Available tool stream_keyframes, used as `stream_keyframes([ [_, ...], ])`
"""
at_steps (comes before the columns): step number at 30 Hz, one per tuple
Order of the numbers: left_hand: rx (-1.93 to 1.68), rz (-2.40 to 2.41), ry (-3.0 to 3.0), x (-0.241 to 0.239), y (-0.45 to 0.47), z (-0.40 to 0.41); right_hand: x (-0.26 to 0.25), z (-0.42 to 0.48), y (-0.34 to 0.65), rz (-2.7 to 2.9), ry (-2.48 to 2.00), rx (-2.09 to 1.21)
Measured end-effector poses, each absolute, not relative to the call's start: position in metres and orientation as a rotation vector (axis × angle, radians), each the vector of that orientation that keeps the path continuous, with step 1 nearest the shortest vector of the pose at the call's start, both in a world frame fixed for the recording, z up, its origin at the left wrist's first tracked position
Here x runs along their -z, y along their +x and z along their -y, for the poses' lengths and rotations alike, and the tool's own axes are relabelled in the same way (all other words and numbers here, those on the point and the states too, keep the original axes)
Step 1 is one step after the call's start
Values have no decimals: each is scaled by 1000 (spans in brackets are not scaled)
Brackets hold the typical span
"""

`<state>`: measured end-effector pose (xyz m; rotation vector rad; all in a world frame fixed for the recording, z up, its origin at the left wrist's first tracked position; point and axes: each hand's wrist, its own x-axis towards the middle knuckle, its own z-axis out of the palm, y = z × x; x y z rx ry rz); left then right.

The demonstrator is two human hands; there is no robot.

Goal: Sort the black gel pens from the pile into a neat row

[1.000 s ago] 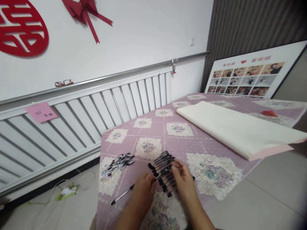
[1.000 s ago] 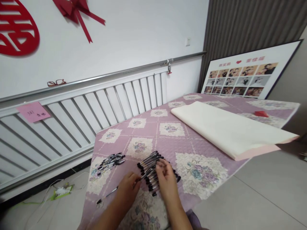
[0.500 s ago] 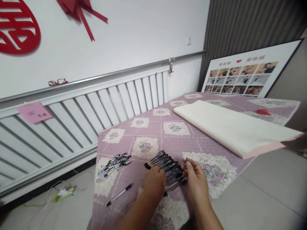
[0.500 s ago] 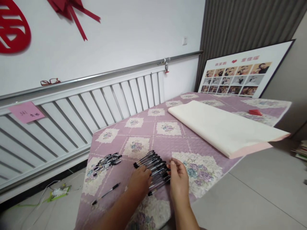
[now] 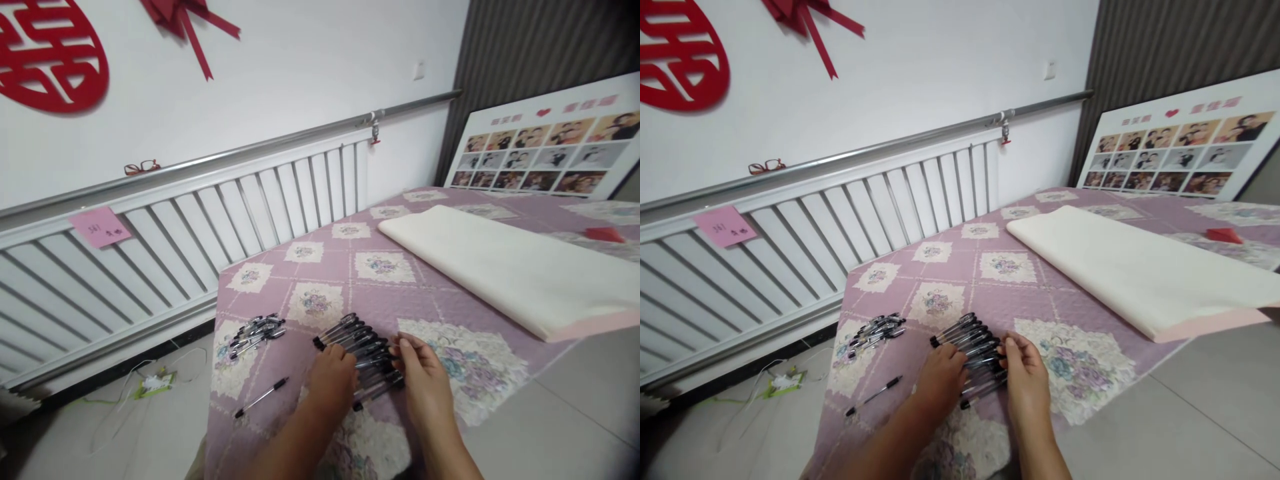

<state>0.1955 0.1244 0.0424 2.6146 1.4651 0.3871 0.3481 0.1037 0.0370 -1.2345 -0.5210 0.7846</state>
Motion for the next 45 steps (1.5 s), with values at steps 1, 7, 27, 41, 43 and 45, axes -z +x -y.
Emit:
stream_keyframes([
  [1, -436, -1451, 2604, -44, 192, -122, -37, -104, 347, 521, -1232, -792],
  [7, -686, -1471, 2495, -42, 143, -117, -37, -108, 339, 543, -1207, -856],
  [27, -420, -2052, 2229, -18, -3, -184, -33, -114, 239, 1181, -1081, -1216],
  [41, -906, -1706, 2037, -39, 38, -129, -29, -123, 212, 1526, -1252, -1165],
  [43, -909, -1675, 2045, -40, 48, -117, -30, -123, 210, 1559, -1227, -1195],
  [45, -904, -1652, 2062, -40, 55, -110, -31, -123, 209, 1581, -1179, -1233],
])
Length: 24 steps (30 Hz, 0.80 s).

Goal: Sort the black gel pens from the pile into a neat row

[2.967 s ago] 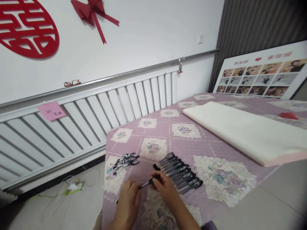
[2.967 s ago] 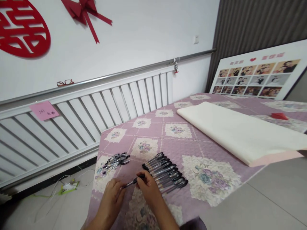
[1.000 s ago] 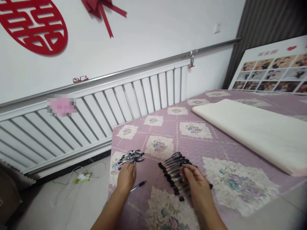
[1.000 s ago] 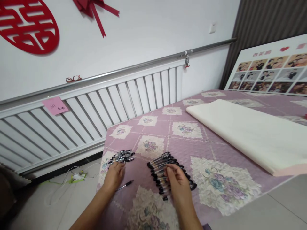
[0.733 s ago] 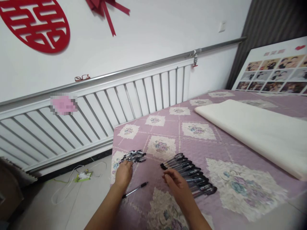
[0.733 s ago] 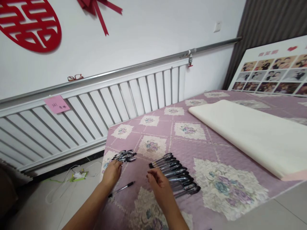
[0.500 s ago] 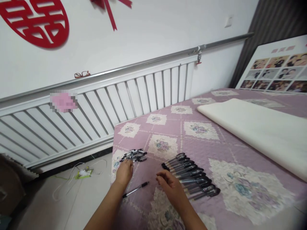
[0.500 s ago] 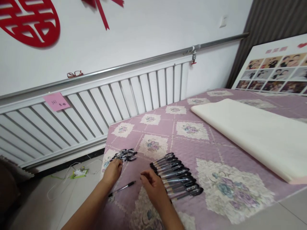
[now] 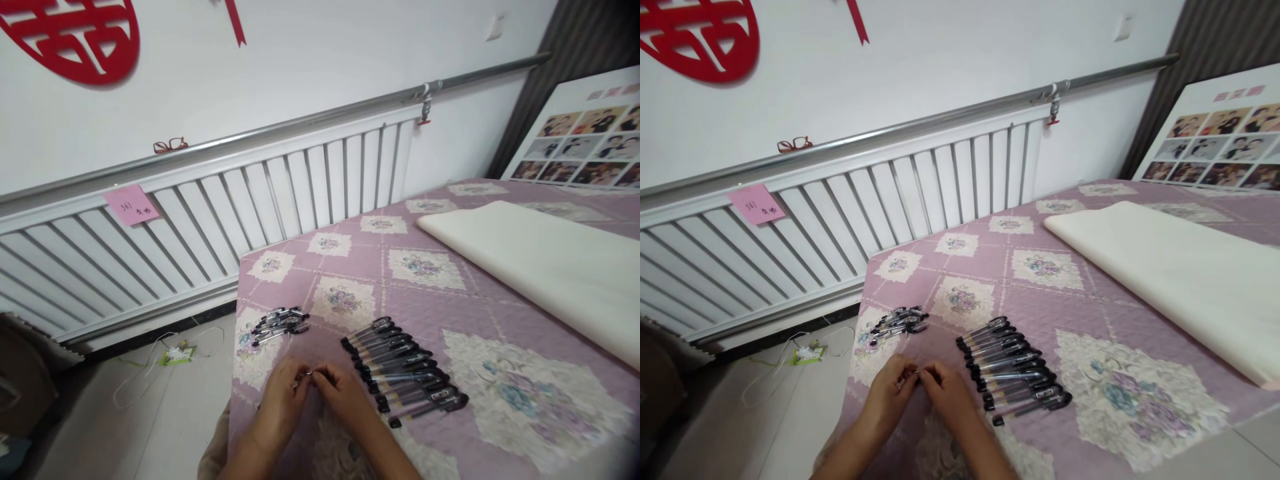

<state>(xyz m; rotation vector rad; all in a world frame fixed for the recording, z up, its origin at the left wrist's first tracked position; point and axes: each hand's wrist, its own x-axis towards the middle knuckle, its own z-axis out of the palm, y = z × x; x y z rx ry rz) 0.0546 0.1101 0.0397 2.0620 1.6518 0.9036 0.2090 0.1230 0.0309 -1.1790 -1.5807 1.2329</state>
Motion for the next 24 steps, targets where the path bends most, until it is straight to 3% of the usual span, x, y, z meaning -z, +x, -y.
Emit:
stream_keyframes([
  [13, -933, -1678, 2197, -30, 41, -92, -32, -124, 212, 1493, -1210, -1274],
  [24, -661, -1883, 2148, -10, 14, -83, -17, -128, 212, 1316, -1190, -1286],
])
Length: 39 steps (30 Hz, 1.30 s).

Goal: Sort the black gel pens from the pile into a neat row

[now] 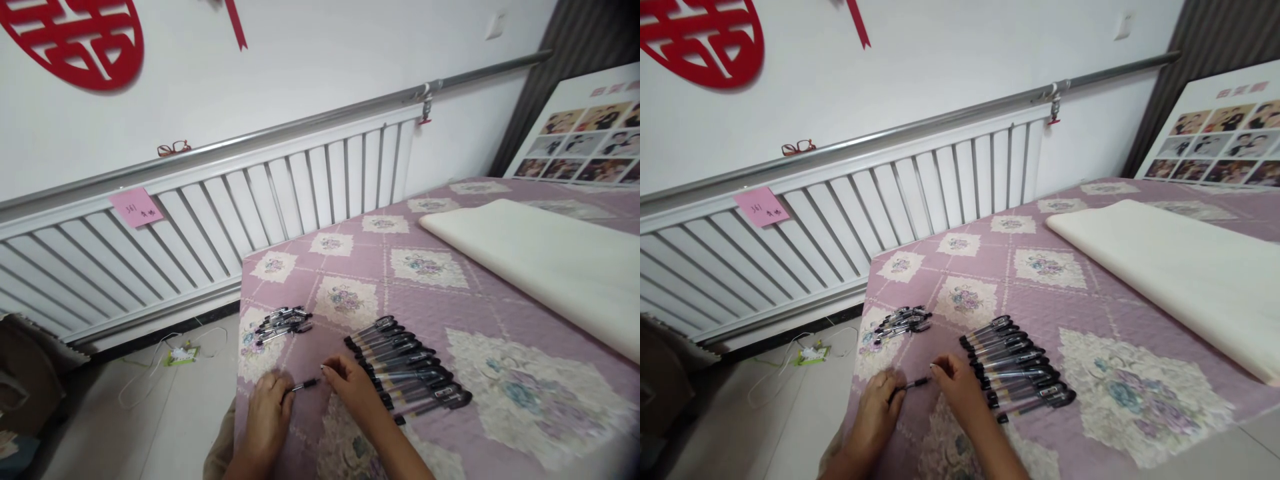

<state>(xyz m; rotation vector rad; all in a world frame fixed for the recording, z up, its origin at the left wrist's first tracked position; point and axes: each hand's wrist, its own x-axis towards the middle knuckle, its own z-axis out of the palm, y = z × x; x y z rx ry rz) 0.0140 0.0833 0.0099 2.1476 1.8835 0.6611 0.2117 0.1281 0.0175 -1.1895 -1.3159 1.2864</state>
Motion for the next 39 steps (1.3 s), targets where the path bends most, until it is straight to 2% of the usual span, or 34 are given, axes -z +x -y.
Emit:
stream_keyframes([
  [7, -837, -1848, 2083, -6, 14, -80, -17, -127, 216, 1380, -1218, -1222],
  [39, -767, -1600, 2157, -10, 11, -79, -28, -116, 213, 1663, -1207, -1196],
])
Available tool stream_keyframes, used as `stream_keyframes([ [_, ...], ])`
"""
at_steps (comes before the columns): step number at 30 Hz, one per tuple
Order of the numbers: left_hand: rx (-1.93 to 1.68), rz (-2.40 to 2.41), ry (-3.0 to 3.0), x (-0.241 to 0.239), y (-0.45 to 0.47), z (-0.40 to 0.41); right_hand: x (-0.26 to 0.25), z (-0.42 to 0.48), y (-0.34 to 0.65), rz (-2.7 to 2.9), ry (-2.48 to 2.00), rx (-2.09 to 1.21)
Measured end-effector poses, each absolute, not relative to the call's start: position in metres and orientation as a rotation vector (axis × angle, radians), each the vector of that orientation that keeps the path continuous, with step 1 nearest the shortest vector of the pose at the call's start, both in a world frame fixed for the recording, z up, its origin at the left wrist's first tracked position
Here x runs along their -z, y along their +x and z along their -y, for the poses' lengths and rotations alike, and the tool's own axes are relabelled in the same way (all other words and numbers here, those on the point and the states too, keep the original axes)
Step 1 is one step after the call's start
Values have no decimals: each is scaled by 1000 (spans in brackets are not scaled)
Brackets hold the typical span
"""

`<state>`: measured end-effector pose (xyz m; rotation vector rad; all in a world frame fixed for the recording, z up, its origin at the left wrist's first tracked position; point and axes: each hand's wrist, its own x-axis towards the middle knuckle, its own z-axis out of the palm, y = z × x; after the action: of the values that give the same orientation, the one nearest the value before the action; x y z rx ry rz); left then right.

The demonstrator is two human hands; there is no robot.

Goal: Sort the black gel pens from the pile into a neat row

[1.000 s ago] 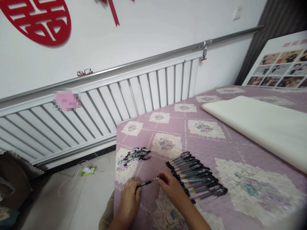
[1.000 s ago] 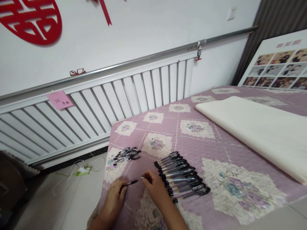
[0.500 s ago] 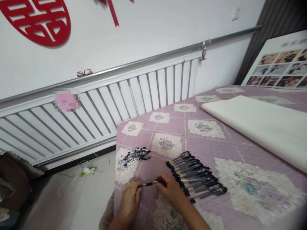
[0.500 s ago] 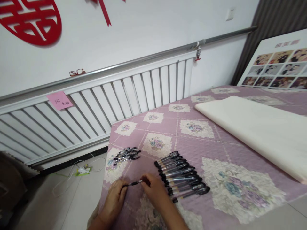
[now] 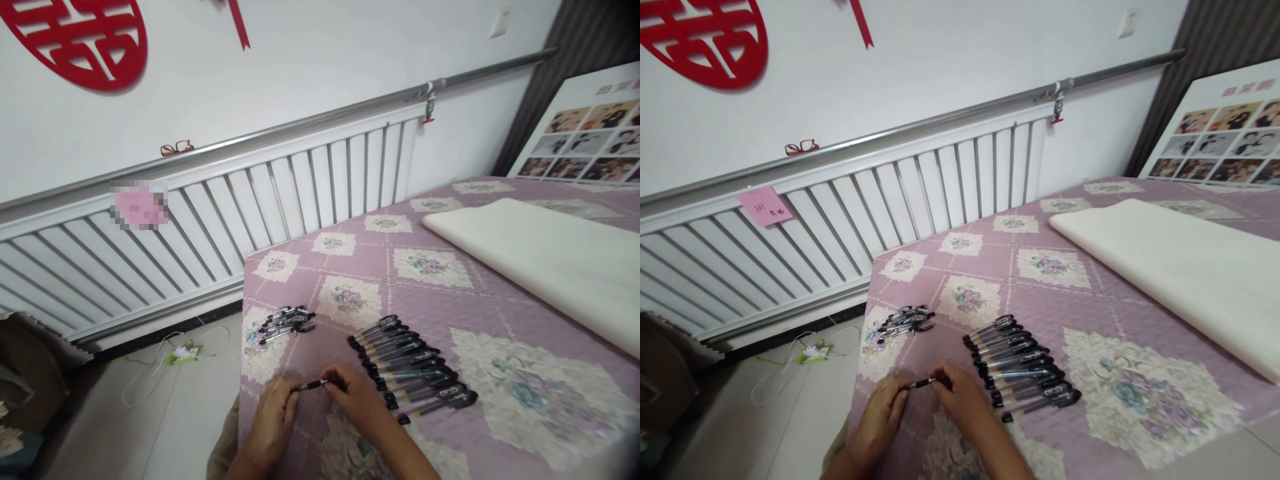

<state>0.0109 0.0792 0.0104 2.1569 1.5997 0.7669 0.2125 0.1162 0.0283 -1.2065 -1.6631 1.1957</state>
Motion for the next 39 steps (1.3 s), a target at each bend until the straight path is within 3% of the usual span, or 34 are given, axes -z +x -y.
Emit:
stream_keyframes([
  [18, -785, -1570, 2103, -14, 13, -79, -17, -118, 209, 2022, -1292, -867],
  [24, -818, -1579, 2102, -12, 13, -80, -21, -116, 210, 1889, -1246, -1007],
  [39, -827, -1556, 2112, -10, 12, -80, -21, -115, 210, 1959, -1267, -973],
])
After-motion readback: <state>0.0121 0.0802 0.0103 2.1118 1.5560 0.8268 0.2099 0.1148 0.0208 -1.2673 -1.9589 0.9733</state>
